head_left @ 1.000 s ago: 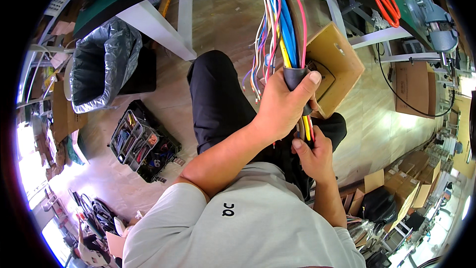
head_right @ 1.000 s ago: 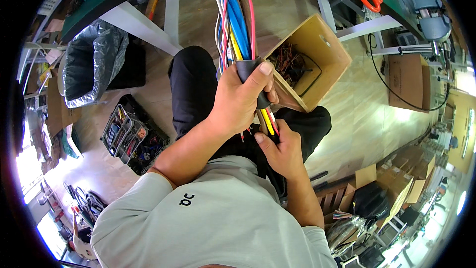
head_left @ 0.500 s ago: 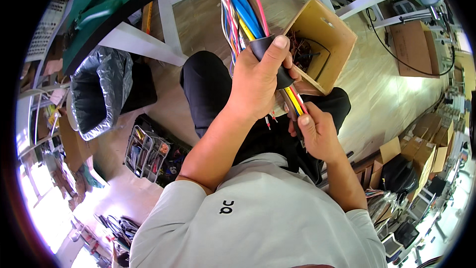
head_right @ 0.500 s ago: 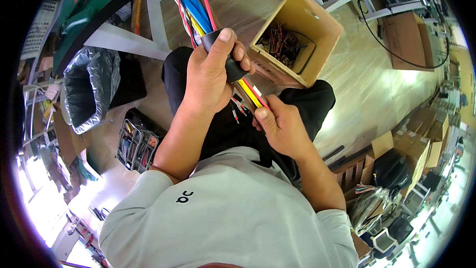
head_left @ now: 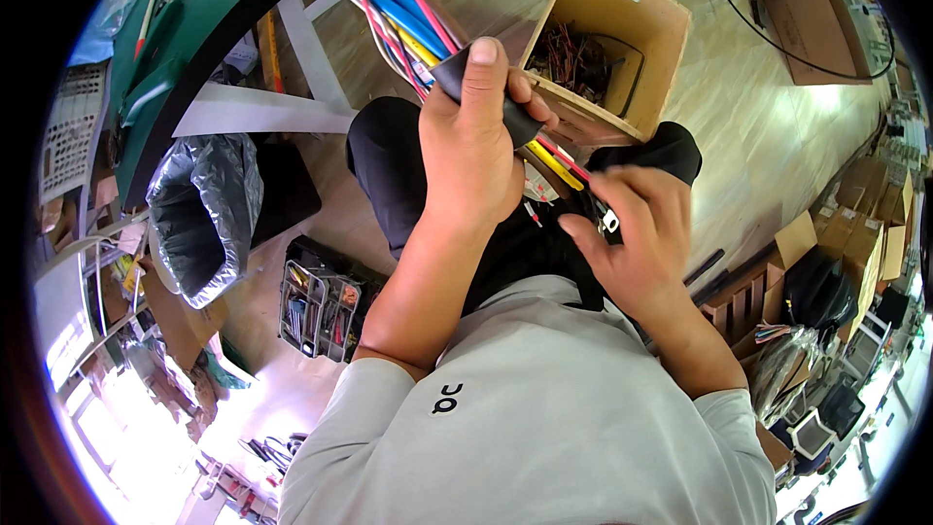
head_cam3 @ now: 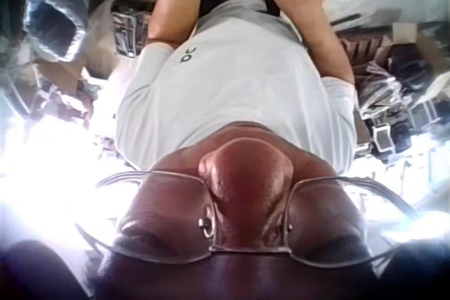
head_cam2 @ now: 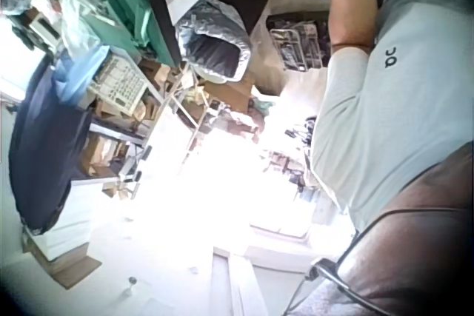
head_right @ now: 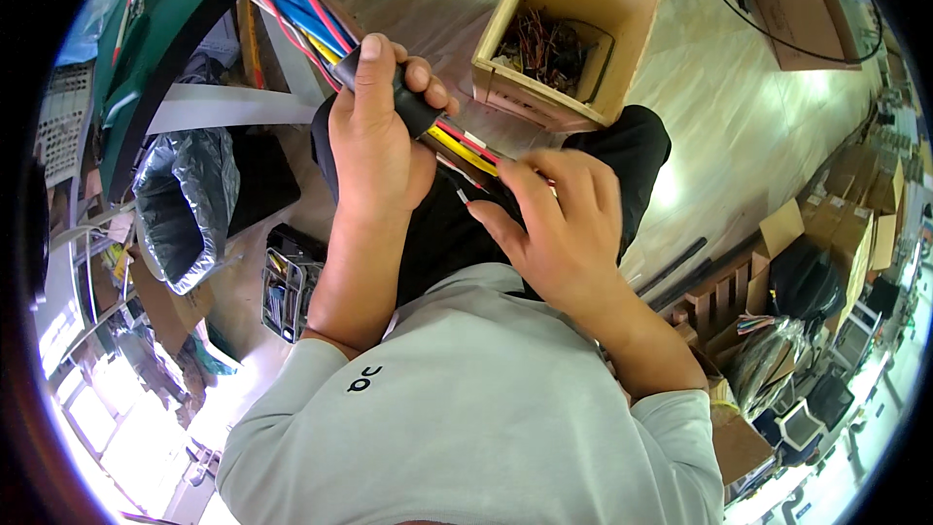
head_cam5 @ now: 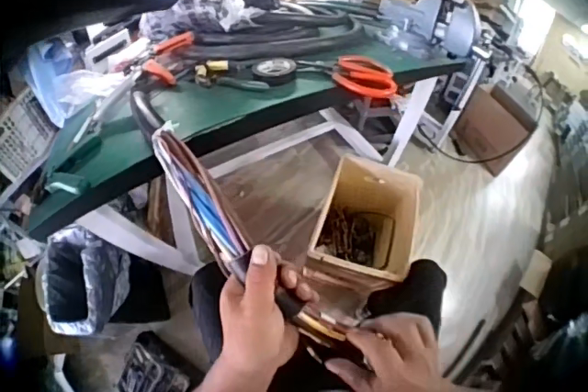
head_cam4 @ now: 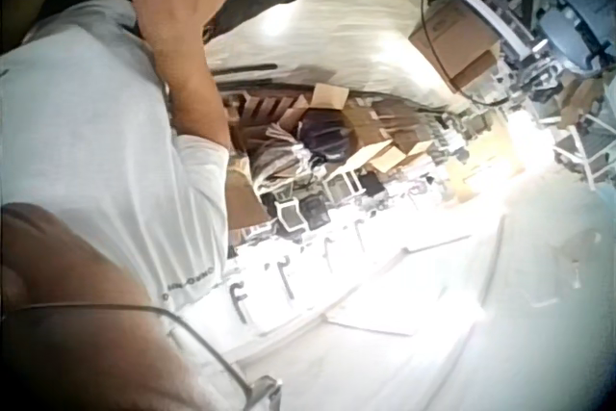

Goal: The person assembles a large multi-colored wiring harness by hand, using a wire tool to strip and secure individual wires within the bundle while sitting at a workbench.

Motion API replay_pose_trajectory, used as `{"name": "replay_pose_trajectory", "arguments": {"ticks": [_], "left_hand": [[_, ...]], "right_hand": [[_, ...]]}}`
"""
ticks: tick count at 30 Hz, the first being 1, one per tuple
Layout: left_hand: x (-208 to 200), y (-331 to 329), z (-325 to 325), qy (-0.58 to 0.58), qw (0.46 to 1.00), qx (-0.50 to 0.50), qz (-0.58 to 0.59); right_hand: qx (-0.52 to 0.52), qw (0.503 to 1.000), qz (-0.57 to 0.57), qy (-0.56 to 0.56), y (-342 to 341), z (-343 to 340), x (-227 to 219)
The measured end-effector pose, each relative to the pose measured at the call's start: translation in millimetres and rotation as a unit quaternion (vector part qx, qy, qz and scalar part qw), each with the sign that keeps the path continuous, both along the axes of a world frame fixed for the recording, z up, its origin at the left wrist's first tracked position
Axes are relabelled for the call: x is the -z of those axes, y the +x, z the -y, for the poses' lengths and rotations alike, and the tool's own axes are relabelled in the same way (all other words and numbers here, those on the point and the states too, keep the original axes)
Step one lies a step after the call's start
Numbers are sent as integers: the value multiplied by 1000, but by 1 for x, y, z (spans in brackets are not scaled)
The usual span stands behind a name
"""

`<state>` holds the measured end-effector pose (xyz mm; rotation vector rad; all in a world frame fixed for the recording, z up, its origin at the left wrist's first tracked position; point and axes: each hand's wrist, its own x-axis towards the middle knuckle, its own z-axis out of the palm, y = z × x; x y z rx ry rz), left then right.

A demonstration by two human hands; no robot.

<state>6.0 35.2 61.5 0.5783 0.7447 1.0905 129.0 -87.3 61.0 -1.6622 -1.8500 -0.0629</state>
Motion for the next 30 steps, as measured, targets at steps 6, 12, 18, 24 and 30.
{"name": "replay_pose_trajectory", "arguments": {"ticks": [6,12,18,24,30], "left_hand": [[-1,2,1,-11,1000,-25,-2],[-10,8,3,-23,998,-54,-3],[-27,8,2,-53,996,-54,-37],[-31,8,-3,-59,995,-57,-58],[-30,3,-9,-50,995,-40,-79]], "right_hand": [[12,977,-36,-208,-3,-27,-9],[-75,940,-190,-274,-5,-46,6],[-77,927,-213,-299,-4,-37,-9],[-105,929,-254,-249,-1,-29,-11],[-95,932,-264,-228,-6,-23,-9]]}}
